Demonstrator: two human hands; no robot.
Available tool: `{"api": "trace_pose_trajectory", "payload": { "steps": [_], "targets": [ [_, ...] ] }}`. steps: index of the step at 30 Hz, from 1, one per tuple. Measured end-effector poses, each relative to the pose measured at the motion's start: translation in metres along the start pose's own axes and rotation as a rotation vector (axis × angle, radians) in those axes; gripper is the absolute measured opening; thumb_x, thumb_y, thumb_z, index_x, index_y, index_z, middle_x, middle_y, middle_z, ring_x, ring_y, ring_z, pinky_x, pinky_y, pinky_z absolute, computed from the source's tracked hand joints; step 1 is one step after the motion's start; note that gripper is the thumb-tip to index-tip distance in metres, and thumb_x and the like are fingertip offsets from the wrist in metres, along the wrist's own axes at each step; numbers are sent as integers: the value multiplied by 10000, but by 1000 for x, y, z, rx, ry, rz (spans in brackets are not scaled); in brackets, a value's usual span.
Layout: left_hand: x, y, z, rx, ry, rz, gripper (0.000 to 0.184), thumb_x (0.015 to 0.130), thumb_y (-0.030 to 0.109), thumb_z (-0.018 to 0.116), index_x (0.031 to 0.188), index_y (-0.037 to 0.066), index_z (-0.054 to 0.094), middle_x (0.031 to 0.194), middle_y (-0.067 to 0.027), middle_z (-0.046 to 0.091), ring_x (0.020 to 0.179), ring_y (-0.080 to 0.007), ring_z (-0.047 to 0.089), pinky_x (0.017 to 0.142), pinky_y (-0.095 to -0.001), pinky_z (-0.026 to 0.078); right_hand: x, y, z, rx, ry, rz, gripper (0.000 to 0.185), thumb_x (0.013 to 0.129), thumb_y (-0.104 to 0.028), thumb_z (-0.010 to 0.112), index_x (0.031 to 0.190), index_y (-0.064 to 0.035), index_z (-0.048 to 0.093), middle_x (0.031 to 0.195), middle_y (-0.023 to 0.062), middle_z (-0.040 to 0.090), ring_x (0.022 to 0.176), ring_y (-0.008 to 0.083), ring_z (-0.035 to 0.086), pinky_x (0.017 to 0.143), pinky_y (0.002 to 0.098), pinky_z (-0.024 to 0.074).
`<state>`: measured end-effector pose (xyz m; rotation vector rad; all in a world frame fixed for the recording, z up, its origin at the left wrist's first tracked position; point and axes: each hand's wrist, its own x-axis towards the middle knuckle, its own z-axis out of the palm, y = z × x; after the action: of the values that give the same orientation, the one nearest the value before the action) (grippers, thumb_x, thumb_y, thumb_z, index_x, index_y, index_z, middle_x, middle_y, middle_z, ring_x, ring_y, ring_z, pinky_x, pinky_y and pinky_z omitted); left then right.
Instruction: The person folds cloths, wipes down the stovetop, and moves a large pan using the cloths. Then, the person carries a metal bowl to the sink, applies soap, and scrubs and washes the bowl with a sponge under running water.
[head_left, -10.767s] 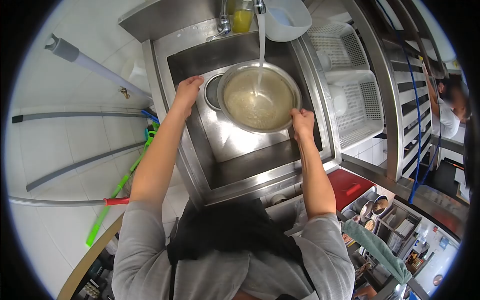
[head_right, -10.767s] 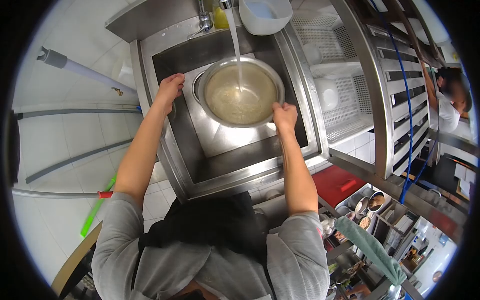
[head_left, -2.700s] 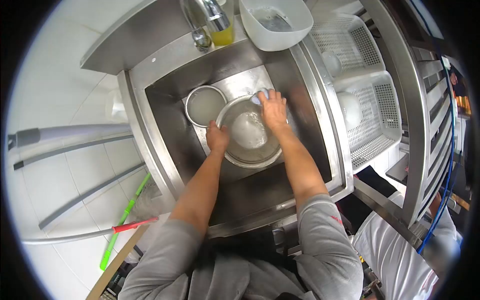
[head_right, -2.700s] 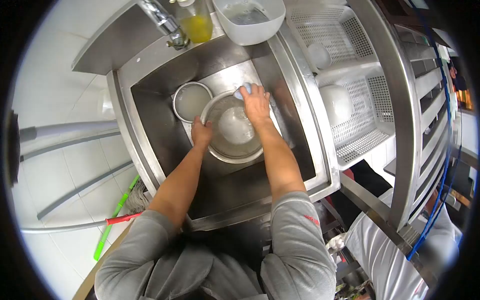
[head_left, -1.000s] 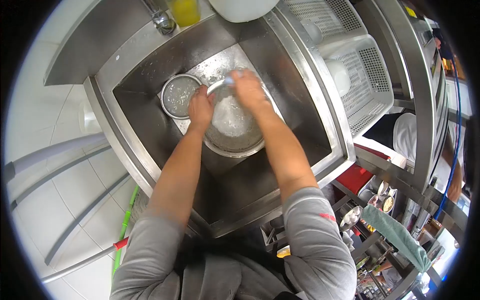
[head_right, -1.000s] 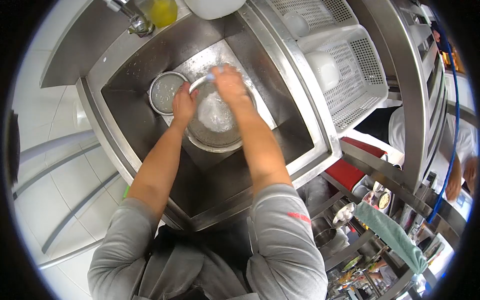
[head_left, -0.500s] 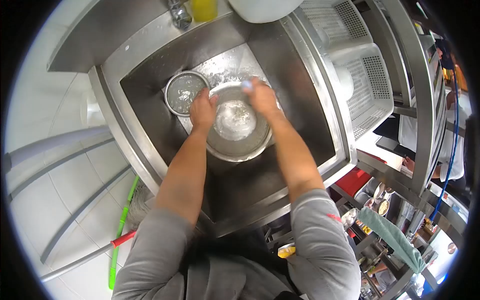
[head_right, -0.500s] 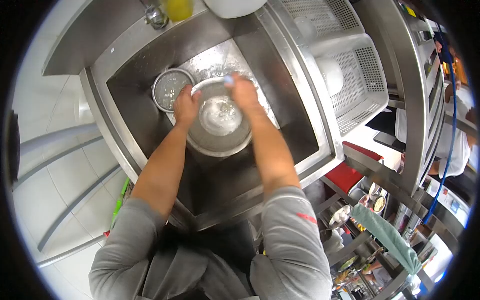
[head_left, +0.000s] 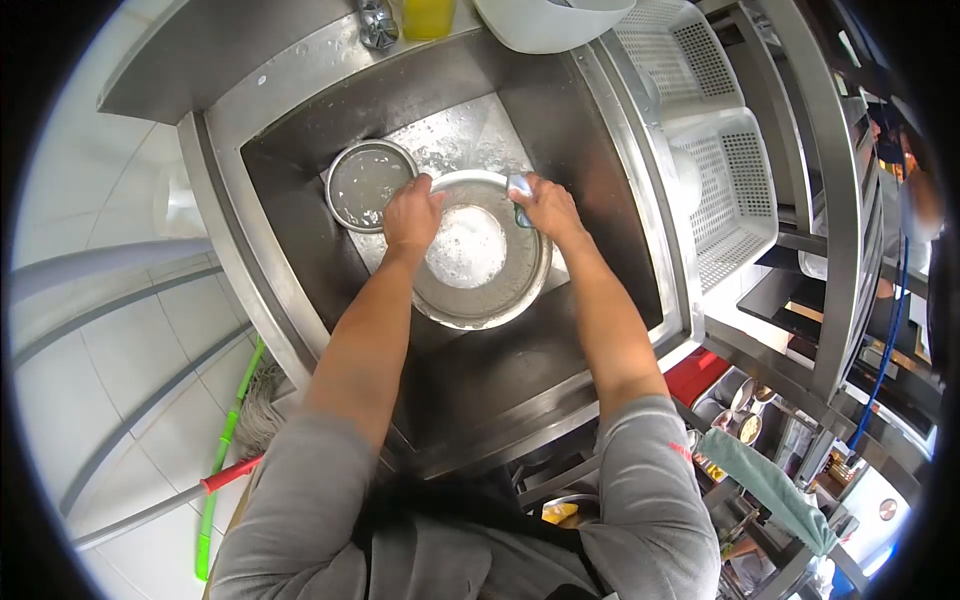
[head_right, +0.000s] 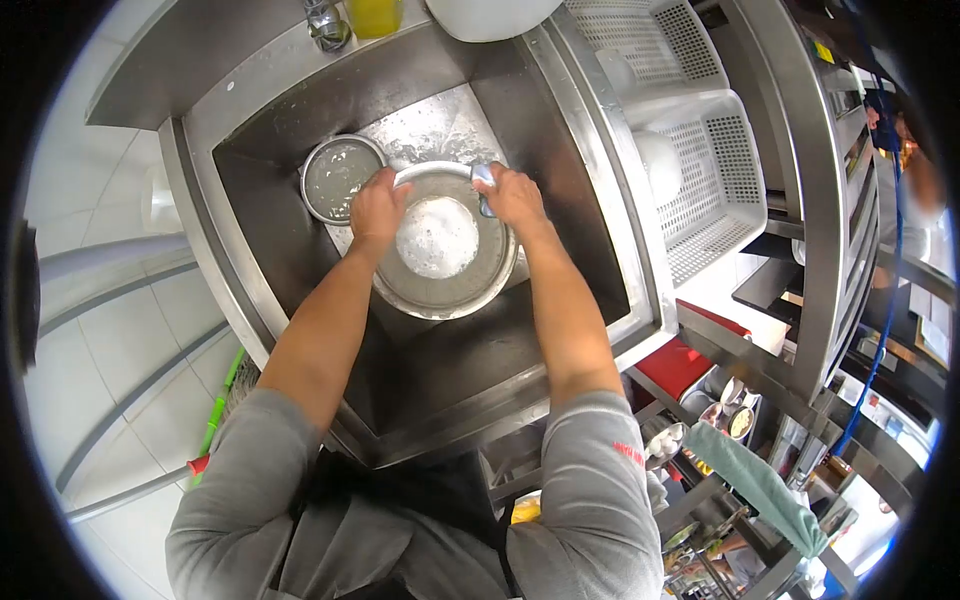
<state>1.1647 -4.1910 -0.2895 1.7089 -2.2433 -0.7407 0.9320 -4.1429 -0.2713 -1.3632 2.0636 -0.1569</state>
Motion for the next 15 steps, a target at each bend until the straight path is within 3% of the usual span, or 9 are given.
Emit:
{"api": "trace_pose_trajectory", "payload": {
  "steps": [3,6,8,10,11,13,14,15],
  "targets": [
    [-1,-1,7,-11,119,22,243,834,227,674,972,44,592,929,-170,651,867,-387,622,736,-483,486,7,-33,10,-1,80,-8,353,856,-409,643,1070,-128,647,1056,201,639,1035,339,611,896,435,469],
    [-1,1,8,-42,98,56,242,832,232,678,955,43,591,927,-166,658,851,-380,632,732,-490,500,17,-100,29,-139,53,-208,327,843,-378,649,1090,-163,652,1076,173,624,1046,353,604,916,475,459],
    [-2,1,8,-47,100,8,236,831,229,677,947,43,591,933,-169,657,862,-386,631,732,-494,495,18,-88,32,-158,103,-244,330,849,-376,647,1089,-149,650,1079,185,629,1035,351,610,906,462,464],
    [-14,1,5,-58,71,-97,231,828,225,678,940,42,593,942,-175,656,877,-390,628,736,-495,490,6,-42,14,99,115,-150,372,869,-380,629,1133,-118,630,1085,196,647,1046,365,605,895,432,473],
    [-19,4,3,-64,45,-164,229,827,223,678,938,41,593,949,-179,654,887,-392,626,740,-495,487,3,-22,4,27,24,-7,410,867,-385,637,1161,-100,623,1103,204,644,1049,361,609,888,431,475],
    [-29,7,3,-100,66,-226,238,823,225,682,941,38,594,960,-187,651,905,-395,622,747,-494,484,-8,-12,1,23,48,42,411,863,-387,642,1161,-104,628,1093,197,647,1043,362,608,895,429,471],
    [-36,6,8,-121,112,-220,248,820,229,684,946,35,593,964,-191,649,912,-395,619,750,-493,483,-8,-13,0,26,60,57,411,862,-388,644,1161,-106,630,1088,193,649,1040,363,608,898,428,470],
    [-32,1,12,-135,166,-207,259,818,233,687,952,33,592,968,-195,647,919,-396,617,753,-492,482,1,-20,2,16,80,-58,400,852,-387,650,1142,-112,631,1069,192,650,1025,357,612,890,430,475]
  ]
}}
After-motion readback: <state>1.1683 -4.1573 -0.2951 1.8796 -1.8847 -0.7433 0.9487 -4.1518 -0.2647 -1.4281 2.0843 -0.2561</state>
